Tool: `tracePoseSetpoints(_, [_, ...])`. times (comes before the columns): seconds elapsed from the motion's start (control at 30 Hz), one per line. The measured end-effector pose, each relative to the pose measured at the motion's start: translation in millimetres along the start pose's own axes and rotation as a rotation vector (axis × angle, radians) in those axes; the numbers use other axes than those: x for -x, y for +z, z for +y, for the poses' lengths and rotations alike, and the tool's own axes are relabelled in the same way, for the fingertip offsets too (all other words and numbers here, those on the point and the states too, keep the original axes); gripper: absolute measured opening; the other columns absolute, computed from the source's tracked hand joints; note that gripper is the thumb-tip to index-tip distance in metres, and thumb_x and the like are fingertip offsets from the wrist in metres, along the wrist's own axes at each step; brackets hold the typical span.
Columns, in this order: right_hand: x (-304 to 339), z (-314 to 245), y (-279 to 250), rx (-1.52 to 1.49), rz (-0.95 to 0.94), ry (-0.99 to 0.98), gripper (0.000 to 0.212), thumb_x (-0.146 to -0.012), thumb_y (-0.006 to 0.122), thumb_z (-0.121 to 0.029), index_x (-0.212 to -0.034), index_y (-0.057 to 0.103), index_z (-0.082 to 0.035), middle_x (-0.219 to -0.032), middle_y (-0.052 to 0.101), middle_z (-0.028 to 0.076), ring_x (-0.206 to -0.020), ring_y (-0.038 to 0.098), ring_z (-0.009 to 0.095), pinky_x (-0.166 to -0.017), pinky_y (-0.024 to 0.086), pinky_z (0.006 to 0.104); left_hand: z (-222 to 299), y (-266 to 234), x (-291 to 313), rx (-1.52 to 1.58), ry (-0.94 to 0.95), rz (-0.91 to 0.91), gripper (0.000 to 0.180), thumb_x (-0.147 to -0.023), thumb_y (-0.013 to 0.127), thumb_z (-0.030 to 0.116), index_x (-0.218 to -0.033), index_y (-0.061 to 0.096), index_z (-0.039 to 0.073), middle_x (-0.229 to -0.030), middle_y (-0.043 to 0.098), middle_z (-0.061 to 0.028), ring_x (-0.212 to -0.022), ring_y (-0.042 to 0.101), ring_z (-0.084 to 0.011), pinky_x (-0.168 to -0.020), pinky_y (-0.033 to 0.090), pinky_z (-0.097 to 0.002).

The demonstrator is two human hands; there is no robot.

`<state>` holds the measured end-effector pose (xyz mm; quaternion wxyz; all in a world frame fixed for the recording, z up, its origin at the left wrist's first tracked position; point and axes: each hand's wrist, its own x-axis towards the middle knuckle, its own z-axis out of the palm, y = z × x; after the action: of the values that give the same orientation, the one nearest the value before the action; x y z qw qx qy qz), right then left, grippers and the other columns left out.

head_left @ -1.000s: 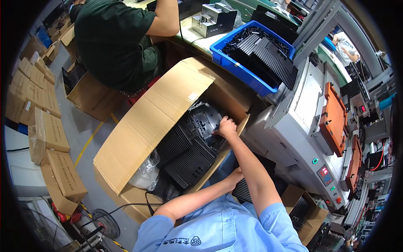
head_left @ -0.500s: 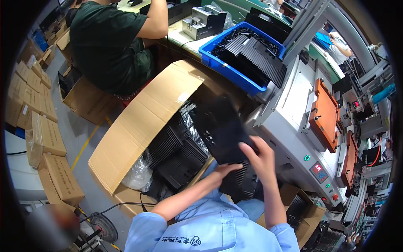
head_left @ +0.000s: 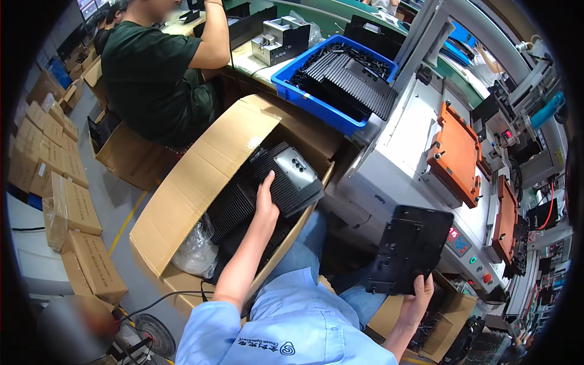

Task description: Inspecting electronic enclosure components and loading them into a press machine for assembly.

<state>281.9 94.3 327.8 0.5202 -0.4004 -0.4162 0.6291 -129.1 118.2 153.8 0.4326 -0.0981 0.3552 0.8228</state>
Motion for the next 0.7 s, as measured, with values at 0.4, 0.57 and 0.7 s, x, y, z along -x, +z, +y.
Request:
tracePoseSetpoints(0.4, [25.2,8.9,-26.0,0.084,0.102,0.057,0.026,-0.090,0.062,-0.010,-0.115,0.060,-0.002,-0.107,0.067,0.004,-0.093,0.065,0.012,-0.081,0.053,0.0245,-0.1,5.4,-33.9,0.089,-0.191,-0.041,0.036,-0.082,0.071,0.028,-0.109,0.064,0.005,-0.110,0.066,-0.0096,-0.101,0.061,-0.0278,-0.090,0.050,-0.0442])
tracePoseSetpoints(0.57, [27.7,7.7,-24.7,0.072,0.108,0.077,0.025,-0.089,0.063,-0.012,-0.113,0.061,-0.003,-0.105,0.067,0.003,-0.091,0.065,0.011,-0.079,0.052,0.0233,-14.1,-11.5,-62.4,0.084,-0.005,-0.044,0.048,-0.080,0.073,0.025,-0.120,0.056,0.005,-0.116,0.061,-0.0115,-0.103,0.060,-0.0264,-0.091,0.050,-0.0439])
tracePoseSetpoints(0.7, [29.4,5.2,-14.3,0.073,0.131,0.118,0.022,-0.086,0.068,-0.013,-0.105,0.062,-0.003,-0.097,0.065,0.000,-0.086,0.060,0.007,-0.079,0.046,0.0210,-37.2,-37.2,-102.5,0.053,0.009,0.024,0.063,-0.076,0.077,0.010,-0.126,0.040,0.002,-0.121,0.053,-0.0137,-0.104,0.058,-0.0265,-0.087,0.052,-0.0462])
